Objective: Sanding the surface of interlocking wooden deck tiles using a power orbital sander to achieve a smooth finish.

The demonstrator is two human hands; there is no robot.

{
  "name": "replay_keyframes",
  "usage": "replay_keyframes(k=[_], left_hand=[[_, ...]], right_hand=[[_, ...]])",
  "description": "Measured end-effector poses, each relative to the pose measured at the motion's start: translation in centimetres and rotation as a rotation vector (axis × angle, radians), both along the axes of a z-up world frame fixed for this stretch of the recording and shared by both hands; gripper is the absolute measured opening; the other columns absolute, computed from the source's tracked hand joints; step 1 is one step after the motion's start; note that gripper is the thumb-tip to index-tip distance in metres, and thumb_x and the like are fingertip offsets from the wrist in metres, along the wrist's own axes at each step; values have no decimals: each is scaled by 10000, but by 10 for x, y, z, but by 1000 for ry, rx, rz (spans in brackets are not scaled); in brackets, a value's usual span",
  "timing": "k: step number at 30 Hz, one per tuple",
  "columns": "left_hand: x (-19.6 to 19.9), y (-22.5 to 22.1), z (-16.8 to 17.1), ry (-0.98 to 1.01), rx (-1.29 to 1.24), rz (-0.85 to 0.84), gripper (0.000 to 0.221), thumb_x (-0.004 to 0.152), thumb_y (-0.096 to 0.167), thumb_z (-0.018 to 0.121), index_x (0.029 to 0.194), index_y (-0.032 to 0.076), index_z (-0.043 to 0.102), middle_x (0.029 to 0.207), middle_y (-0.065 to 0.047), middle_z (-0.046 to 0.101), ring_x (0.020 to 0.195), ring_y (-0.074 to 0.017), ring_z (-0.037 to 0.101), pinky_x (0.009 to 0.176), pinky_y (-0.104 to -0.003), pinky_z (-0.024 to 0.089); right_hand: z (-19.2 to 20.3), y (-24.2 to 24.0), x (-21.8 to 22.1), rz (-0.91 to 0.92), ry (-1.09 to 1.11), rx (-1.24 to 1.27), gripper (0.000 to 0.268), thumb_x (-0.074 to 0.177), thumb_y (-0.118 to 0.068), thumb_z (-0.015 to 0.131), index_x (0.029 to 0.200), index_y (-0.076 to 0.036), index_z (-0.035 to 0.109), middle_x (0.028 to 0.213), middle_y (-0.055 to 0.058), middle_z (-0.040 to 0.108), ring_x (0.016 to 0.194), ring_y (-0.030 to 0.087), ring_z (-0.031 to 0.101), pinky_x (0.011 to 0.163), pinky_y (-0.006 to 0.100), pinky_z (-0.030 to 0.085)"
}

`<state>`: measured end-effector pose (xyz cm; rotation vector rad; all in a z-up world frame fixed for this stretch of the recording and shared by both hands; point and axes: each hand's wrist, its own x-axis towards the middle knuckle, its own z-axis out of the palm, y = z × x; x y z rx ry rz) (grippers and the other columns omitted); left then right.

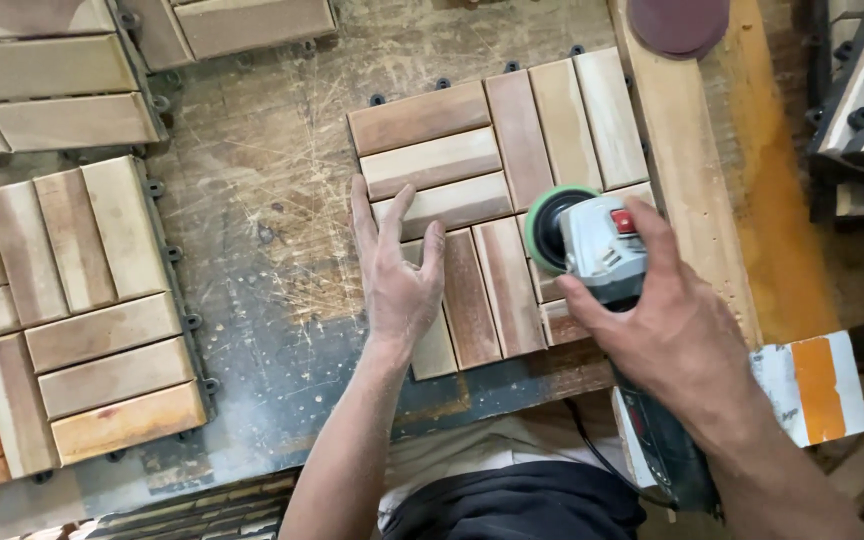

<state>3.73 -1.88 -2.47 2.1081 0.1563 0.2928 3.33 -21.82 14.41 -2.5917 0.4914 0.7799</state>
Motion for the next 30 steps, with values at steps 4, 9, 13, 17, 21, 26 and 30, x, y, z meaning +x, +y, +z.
replay_keyframes(k=[4,9,13,17,21,26,30], left_hand=[[0,0,2,3,-12,3,431,1026,224,631,1432,94,566,1701,-199,119,1606,-356,126,1302,-514,207],[0,1,2,8,-9,12,446,1020,248,633,1435,98,570,1700,-198,129,1605,-351,126,1299,-517,203],[2,-1,3,12,-1,9,453,1023,257,622,1441,94,561,1703,-197,109,1606,-352,109,1299,-529,206],[7,-12,-2,110,528,14,650,1059,417,505,1586,91,308,1706,-211,49,1588,-419,20,1291,-594,106],[16,-11,-2,149,787,-94,809,1043,528,401,1645,26,202,1721,-169,35,1588,-349,-51,1269,-564,-87],[50,-2,-19,186,811,-121,794,1065,641,306,1670,166,113,1733,-76,-9,1586,-292,-87,1243,-618,-74],[68,-2,-21,224,755,-75,759,1054,641,305,1669,227,139,1733,-34,1,1591,-273,-72,1248,-608,-87]], right_hand=[[1,3,4,30,8,-21,879,859,-569,650,1586,-411,181,1290,206,632,1130,492,655,979,669,539],[22,-9,25,-337,65,-145,830,961,-509,629,1668,-342,226,1351,187,611,1087,447,679,909,568,593],[11,-34,25,-333,-76,-275,786,968,-593,620,1640,-289,348,1298,265,629,1134,509,614,893,631,504],[27,-5,20,-352,40,-143,815,961,-537,608,1657,-329,237,1303,226,628,1136,476,639,1005,625,517],[16,15,9,-74,115,-50,859,894,-596,568,1612,-403,138,1263,163,643,1111,445,687,989,628,565],[7,13,9,32,43,-41,879,858,-640,573,1603,-395,175,1356,199,592,1162,507,640,997,670,521],[24,-5,25,-204,116,-164,798,920,-625,541,1622,-429,217,1255,310,632,1087,508,676,931,615,584]])
